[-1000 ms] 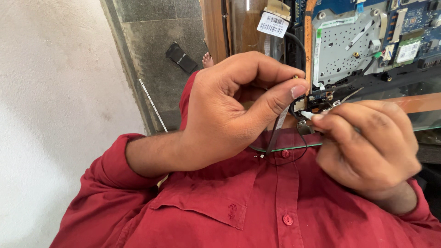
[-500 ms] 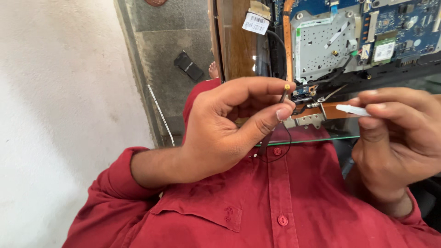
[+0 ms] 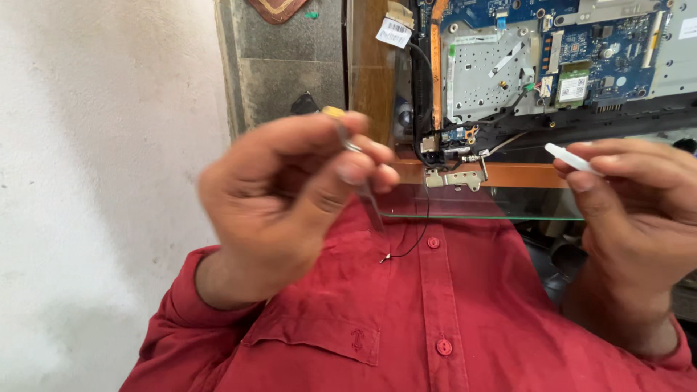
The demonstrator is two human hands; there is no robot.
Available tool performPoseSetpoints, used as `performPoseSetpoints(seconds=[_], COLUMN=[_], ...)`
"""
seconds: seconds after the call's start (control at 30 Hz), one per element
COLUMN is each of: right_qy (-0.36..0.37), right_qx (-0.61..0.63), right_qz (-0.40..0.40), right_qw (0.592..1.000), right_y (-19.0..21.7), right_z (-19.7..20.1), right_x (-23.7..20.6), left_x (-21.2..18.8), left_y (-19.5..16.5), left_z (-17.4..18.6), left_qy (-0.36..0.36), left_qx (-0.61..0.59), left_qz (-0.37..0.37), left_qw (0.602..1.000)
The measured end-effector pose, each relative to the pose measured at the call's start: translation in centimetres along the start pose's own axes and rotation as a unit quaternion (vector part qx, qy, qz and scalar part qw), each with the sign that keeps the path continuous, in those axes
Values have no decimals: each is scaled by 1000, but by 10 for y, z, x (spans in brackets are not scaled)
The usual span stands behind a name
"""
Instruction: The person cleans a small component on a disassembled television using a cotton swab and a liquid from a small bottle. They then use a screwdriver to adjust a screw on the component and tweezers to place a small gold-colored part onto the board.
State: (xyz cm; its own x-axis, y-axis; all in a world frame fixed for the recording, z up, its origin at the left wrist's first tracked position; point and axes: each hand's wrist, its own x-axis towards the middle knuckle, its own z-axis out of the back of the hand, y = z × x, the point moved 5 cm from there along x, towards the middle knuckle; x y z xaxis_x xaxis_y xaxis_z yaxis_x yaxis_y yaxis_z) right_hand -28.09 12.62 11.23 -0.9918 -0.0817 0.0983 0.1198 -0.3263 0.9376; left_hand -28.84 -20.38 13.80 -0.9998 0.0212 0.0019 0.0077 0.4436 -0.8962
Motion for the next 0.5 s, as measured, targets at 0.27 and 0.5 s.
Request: performPoseSetpoints(seconds=[0.27, 0.5], right_qy=[-12, 6], right_qx=[-236, -321], right_qz=[20, 116], right_qw=[972, 940], right_y=[-17, -7], right_z=[26, 40], right_x=[-17, -18], left_x=[-9, -21], left_y=[-8, -12], left_z=[-1, -32], left_qy=[-64, -32], left_qx=[65, -8], left_qz=[-25, 54], left_qw=[996, 998])
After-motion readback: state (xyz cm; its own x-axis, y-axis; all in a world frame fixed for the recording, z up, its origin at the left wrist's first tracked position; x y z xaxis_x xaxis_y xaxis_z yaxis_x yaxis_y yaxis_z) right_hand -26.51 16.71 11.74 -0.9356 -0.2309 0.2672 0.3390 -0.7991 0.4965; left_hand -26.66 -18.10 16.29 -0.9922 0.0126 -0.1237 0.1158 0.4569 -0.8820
